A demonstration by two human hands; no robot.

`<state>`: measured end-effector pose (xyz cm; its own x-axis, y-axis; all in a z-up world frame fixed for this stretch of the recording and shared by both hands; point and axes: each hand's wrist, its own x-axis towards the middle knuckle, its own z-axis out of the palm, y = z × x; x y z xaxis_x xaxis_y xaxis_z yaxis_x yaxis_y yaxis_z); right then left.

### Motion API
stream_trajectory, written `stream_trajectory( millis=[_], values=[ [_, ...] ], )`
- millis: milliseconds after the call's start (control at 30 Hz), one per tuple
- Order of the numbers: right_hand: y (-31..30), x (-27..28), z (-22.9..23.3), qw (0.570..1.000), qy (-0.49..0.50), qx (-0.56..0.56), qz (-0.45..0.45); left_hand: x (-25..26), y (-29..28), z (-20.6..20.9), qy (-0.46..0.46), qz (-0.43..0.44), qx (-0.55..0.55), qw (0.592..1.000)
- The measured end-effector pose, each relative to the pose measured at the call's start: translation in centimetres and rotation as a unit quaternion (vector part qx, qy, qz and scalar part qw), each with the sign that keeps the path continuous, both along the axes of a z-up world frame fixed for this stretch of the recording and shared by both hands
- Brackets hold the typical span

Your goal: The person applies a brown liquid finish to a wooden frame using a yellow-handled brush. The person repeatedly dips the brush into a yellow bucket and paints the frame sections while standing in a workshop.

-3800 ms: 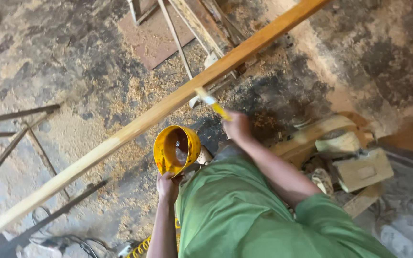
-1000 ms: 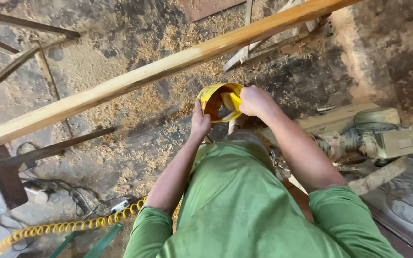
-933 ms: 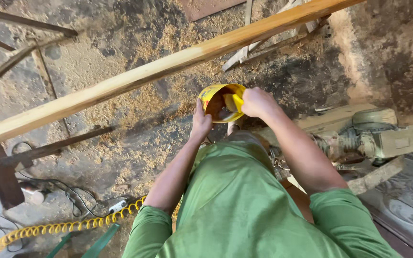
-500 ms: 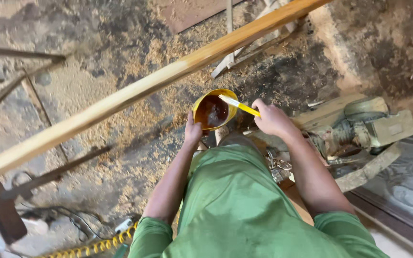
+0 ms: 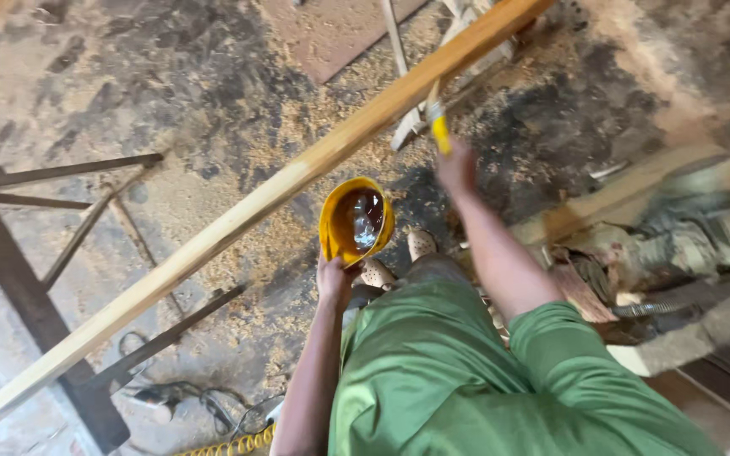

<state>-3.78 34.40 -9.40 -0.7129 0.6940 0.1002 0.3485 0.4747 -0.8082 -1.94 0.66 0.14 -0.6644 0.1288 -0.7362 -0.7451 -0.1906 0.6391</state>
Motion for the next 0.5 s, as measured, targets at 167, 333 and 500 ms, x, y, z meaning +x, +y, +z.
stream_trajectory(
  millis=[167,333,500],
  values=[
    [-10.3,0.0,-0.1,0.97,-0.101,-0.175,0.134,1.3,-2.4,3.4,0.03,0.028,-0.051,0.998],
    [-4.0,-1.1,3.1,0.939,-0.264,-0.167,0.141,1.9,-4.0,4.8,0.038,0.059,-0.072,0.995],
    [7.9,0.8,2.7,0.986,-0.043,-0.151,-0.061,3.1,-5.2,3.8,0.026,0.097,-0.064,0.993]
  ],
)
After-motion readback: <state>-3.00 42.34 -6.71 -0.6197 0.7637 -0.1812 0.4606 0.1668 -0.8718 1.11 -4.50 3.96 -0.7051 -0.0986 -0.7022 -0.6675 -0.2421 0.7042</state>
